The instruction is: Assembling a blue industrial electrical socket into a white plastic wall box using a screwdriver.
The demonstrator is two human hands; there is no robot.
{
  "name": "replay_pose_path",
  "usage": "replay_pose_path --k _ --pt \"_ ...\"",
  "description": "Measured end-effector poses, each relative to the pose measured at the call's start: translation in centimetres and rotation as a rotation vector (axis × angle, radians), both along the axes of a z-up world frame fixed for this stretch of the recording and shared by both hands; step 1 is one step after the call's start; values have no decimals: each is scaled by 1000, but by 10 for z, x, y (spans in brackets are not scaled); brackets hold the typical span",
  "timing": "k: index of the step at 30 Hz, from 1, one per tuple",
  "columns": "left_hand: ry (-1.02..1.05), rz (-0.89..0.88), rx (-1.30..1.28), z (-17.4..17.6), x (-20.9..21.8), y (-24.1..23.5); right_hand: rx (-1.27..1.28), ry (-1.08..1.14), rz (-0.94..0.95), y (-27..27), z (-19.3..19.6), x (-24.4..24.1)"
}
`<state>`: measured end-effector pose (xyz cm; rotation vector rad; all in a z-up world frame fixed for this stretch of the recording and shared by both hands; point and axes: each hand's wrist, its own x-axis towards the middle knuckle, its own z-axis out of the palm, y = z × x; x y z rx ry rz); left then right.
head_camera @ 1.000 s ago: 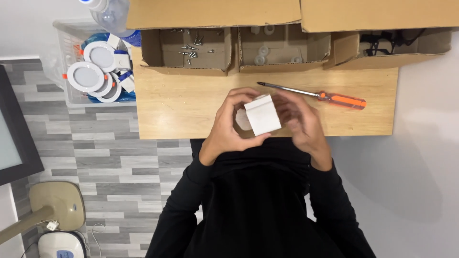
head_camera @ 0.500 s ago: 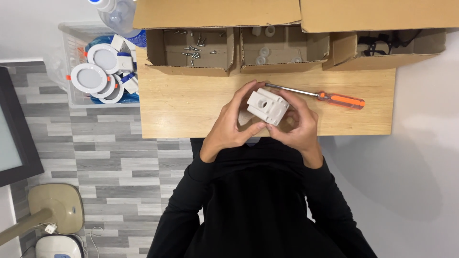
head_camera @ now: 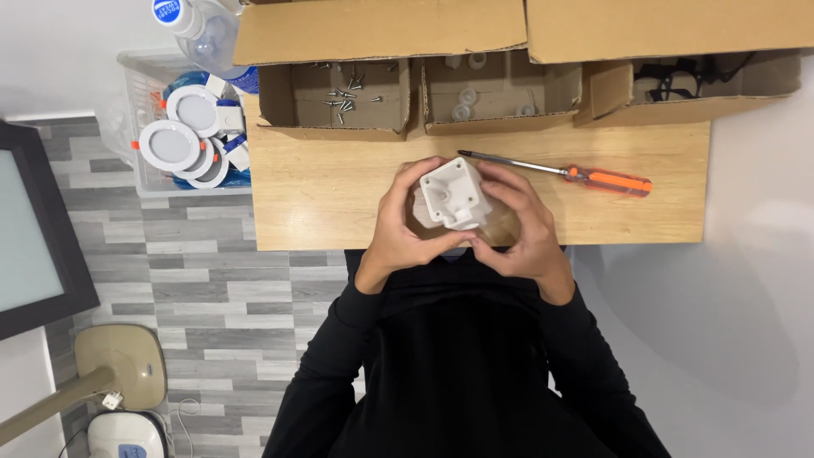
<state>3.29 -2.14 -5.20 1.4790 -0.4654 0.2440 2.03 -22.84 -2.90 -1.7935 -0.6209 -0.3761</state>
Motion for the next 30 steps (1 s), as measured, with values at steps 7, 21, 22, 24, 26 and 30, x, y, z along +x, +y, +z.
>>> replay_pose_path --k 7,21,22,24,26,30 --pt "-73 99 94 -1 1 2 53 68 106 -5 -12 6" --pt "-105 74 122 11 10 -3 59 162 127 -20 -54 6" --pt "-99 75 123 10 9 -3 60 169 128 -19 -53 5" --pt "-94 65 105 7 10 -3 63 172 135 -20 -51 7" --pt "-95 62 101 8 12 -3 65 171 137 -20 -51 8" --pt "-102 53 105 8 12 -3 73 169 141 -19 -49 9"
